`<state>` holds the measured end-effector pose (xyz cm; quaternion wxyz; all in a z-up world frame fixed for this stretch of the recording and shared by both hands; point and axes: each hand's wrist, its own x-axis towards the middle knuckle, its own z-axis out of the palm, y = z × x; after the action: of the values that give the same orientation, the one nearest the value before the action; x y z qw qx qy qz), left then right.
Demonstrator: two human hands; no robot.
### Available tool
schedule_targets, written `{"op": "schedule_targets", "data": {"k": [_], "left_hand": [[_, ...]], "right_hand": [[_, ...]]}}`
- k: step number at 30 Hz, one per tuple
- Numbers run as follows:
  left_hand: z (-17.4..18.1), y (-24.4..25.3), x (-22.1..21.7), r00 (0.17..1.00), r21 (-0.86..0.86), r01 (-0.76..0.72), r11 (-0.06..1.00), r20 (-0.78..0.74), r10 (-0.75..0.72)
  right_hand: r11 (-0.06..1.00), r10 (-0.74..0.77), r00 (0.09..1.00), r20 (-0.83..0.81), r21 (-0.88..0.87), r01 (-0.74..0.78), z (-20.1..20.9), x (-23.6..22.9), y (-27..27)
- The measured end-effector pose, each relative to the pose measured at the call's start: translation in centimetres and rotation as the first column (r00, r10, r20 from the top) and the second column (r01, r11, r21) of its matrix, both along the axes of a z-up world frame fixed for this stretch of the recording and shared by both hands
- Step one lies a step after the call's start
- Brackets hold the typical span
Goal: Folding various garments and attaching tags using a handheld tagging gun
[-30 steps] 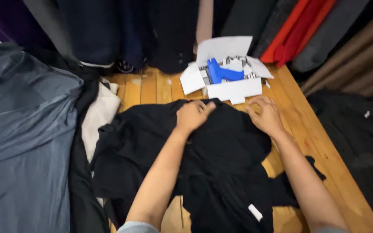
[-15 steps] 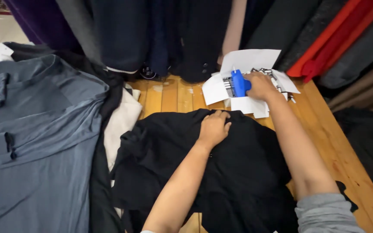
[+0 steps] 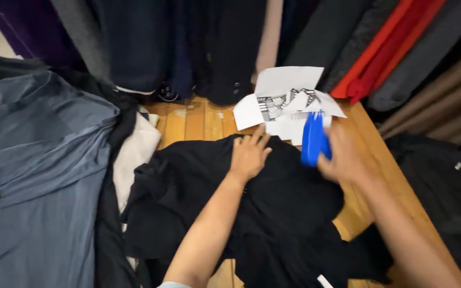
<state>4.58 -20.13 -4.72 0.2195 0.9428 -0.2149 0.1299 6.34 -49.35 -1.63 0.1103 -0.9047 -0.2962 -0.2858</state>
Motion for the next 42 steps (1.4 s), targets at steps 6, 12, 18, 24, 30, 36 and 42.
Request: {"op": "schedule_targets", "data": {"k": [6, 12, 18, 24, 30, 36, 42], "left_hand": [[-0.9, -0.8, 0.5, 0.981, 0.04, -0.159, 0.987, 0.121, 0.153], [-1.7, -4.6, 5.4, 0.928, -0.071, 0.0, 0.997, 0.372, 0.027], [-2.1, -11.3, 16.7, 0.994, -0.104, 0.098, 0.99, 0.058, -0.092], [-3.2, -15.2, 23.0, 0.994, 0.024, 0.106, 0.994, -0.028, -0.105], [-2.7, -15.6, 23.8, 0.973, 0.1, 0.006, 0.995, -0.23, 0.017], [-0.9, -15.4, 22.7, 0.959, 0.149, 0.024, 0.989, -0.283, 0.019], [0.2, -14.8, 21.6, 0.959, 0.014, -0.045, 0.999, -0.28, 0.047]], "right_hand": [[0.996, 0.083, 0.993, -0.081, -0.01, -0.084, -9.0, -8.1, -0.7], [0.958, 0.062, 0.994, -0.095, 0.285, -0.032, -11.5, -7.7, -1.0], [0.812, 0.059, 0.996, -0.068, 0.584, -0.008, -9.0, -8.8, -0.1], [0.756, 0.115, 0.993, -0.033, 0.651, -0.066, -6.4, -9.4, 0.4], [0.759, 0.11, 0.994, -0.01, 0.646, -0.077, -5.7, -9.4, 0.6], [0.77, 0.117, 0.993, -0.007, 0.633, -0.086, -5.4, -9.4, 0.6], [0.786, 0.125, 0.992, -0.016, 0.612, -0.09, -5.3, -9.5, 0.6]]}}
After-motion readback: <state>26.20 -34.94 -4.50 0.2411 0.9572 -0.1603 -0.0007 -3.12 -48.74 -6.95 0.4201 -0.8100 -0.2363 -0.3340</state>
